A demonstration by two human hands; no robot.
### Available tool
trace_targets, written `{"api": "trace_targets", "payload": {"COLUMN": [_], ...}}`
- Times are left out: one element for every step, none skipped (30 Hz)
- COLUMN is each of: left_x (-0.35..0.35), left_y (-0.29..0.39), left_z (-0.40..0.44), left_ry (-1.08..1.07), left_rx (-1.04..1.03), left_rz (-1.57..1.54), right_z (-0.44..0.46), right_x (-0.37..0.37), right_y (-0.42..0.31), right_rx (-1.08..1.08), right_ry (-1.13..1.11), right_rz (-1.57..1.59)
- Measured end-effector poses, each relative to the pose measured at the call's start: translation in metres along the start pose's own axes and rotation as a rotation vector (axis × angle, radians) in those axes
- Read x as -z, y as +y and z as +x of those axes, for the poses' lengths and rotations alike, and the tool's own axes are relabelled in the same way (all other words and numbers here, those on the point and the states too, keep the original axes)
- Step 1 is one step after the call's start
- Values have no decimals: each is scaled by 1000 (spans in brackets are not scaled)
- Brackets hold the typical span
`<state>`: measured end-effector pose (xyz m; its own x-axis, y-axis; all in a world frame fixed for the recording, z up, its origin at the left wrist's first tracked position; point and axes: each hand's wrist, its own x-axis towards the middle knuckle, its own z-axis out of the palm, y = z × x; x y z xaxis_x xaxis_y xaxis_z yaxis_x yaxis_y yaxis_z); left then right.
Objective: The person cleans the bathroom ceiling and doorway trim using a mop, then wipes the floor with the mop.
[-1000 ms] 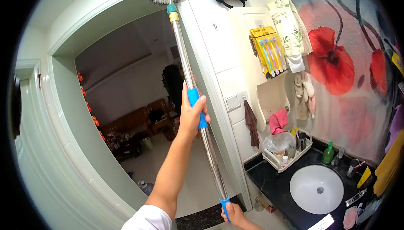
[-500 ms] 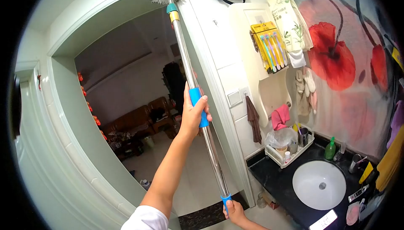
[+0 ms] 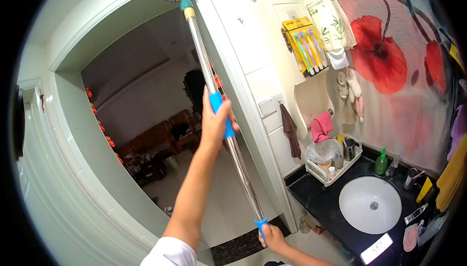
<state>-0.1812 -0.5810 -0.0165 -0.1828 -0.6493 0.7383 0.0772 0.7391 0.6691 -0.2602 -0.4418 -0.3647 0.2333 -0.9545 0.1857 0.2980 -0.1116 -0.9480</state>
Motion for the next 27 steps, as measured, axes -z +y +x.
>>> {"api": "trace_targets", "payload": {"left_x": [-4, -9, -14, -18, -22, -23, -25, -24, -21, -18, -15, -13, -10, -8, -6, -4, -3, -3, -2, -2, -1, -1, -1, -3, -2, -2, -3], "left_y": [-6, -10, -14, -17, -21, -21, -20, -19, -17, -15, -11, -8, -5, -2, 2, 9, 15, 19, 22, 25, 24, 21, 18, 12, 8, 5, 5], "left_z": [-14, -26, -35, -45, -51, -53, -53, -51, -45, -38, -29, -19, -7, 6, 18, 31, 41, 45, 47, 48, 45, 37, 28, 20, 13, 10, 9], "left_ry": [13, 12, 4, -4, -11, -1, 8, 9, 0, -10, -8, 2, 11, 14, 27, 8, -11, -9, 6, 21, 24, 6, -13, 0, -12, -13, -15], "left_rx": [0, 6, 31, 56, 83, 84, 86, 84, 67, 47, 46, 51, 57, 35, 29, -12, -53, -52, -51, -52, -52, -24, 5, 39, 36, 55, 74], "left_rz": [-3, 8, -2, -12, -54, -21, 12, 13, 9, 7, 9, 35, 61, 77, 84, 95, 106, 105, 116, 129, 131, 125, 119, 121, 116, 118, 119], "right_z": [-9, -19, -30, -38, -41, -42, -42, -40, -36, -30, -25, -16, -2, 10, 20, 30, 37, 39, 41, 42, 40, 34, 29, 23, 20, 16, 15], "right_x": [4, 8, 11, 15, 19, 20, 22, 21, 16, 9, 5, 5, 6, 6, 5, 2, -1, -5, -10, -12, -13, -13, -13, -11, -10, -9, -9], "right_y": [13, 19, 21, 26, 38, 41, 43, 46, 34, 21, 10, 5, 3, 0, -10, -22, -31, -35, -39, -41, -38, -29, -19, -13, -7, -3, -4], "right_rx": [-12, -8, -39, -69, -64, -60, -56, -46, -45, -28, -13, -12, -7, -2, -3, 7, 18, 15, 8, 3, 2, 25, 49, 42, 42, 31, 20], "right_ry": [17, 12, 43, 75, 73, 81, 89, 104, 100, 109, 120, 120, 102, 84, 84, 77, 70, 69, 80, 91, 87, 85, 83, 72, 71, 77, 86], "right_rz": [-27, -32, -24, -16, -19, -13, -6, -39, -39, -21, -2, -4, -2, -1, -3, 14, 32, 30, 37, 45, 45, 39, 34, -10, -11, -6, -1]}}
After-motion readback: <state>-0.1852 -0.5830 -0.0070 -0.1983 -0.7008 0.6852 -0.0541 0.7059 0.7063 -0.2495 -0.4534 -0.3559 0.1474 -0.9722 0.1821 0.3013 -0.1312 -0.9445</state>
